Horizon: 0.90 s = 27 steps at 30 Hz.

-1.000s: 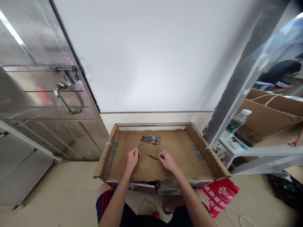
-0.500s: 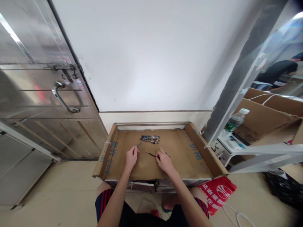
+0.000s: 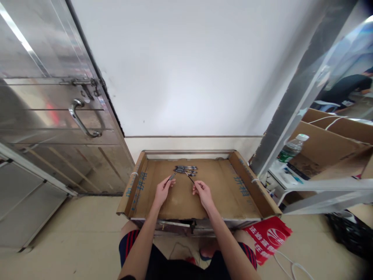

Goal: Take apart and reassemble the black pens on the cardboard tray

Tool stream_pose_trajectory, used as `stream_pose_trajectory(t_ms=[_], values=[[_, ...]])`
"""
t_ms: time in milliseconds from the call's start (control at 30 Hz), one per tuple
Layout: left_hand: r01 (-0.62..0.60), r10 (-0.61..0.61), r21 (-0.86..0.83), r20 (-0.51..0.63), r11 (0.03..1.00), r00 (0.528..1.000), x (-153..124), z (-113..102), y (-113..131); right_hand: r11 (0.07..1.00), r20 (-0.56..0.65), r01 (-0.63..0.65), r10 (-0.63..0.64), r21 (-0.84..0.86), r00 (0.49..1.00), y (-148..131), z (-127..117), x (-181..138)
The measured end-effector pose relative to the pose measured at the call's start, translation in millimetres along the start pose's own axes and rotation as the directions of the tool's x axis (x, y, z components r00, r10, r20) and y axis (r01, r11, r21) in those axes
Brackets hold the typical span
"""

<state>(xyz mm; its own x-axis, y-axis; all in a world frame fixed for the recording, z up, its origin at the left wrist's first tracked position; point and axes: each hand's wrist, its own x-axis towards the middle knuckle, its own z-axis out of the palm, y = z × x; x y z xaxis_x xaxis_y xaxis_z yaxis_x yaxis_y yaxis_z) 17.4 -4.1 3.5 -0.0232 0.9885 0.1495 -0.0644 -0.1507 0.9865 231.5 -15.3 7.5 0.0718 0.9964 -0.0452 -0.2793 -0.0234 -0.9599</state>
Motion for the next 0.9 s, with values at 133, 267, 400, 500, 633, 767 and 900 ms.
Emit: stream_pose_trajectory(t_ms=[133, 267, 400, 500, 633, 767, 900], values=[[-0.014, 0.013, 0.013, 0.014, 1.0, 1.0, -1, 1, 2, 0.992, -0.011, 0.009, -0.008, 0.128, 1.0, -1, 4, 2], [-0.012, 0.012, 0.022, 0.012, 1.0, 1.0, -1, 2, 4, 0.979, -0.019, 0.002, 0.002, 0.204, 1.0, -5, 1, 5], [0.013, -0.012, 0.007, -0.042, 1.0, 0.999, 1, -1, 3, 0.965, -0.045, -0.014, 0.026, 0.263, 0.999, -5, -3, 6], [0.051, -0.055, -0.053, -0.071, 0.997, 0.996, 3, -5, 1, 0.952, -0.041, -0.031, 0.046, 0.306, 0.998, -4, -3, 6], [0.096, -0.111, -0.149, -0.098, 0.984, 0.989, 6, -8, -2, 0.945, -0.031, -0.046, 0.06, 0.323, 0.998, -2, -5, 5], [0.135, -0.164, -0.268, -0.089, 0.954, 0.982, 8, -2, 0, 0.937, -0.029, -0.056, 0.071, 0.346, 0.997, -1, -7, 4], [0.164, -0.185, -0.375, -0.021, 0.913, 0.982, 8, 8, 3, 0.926, -0.029, -0.08, 0.098, 0.368, 0.995, -2, -10, 3]])
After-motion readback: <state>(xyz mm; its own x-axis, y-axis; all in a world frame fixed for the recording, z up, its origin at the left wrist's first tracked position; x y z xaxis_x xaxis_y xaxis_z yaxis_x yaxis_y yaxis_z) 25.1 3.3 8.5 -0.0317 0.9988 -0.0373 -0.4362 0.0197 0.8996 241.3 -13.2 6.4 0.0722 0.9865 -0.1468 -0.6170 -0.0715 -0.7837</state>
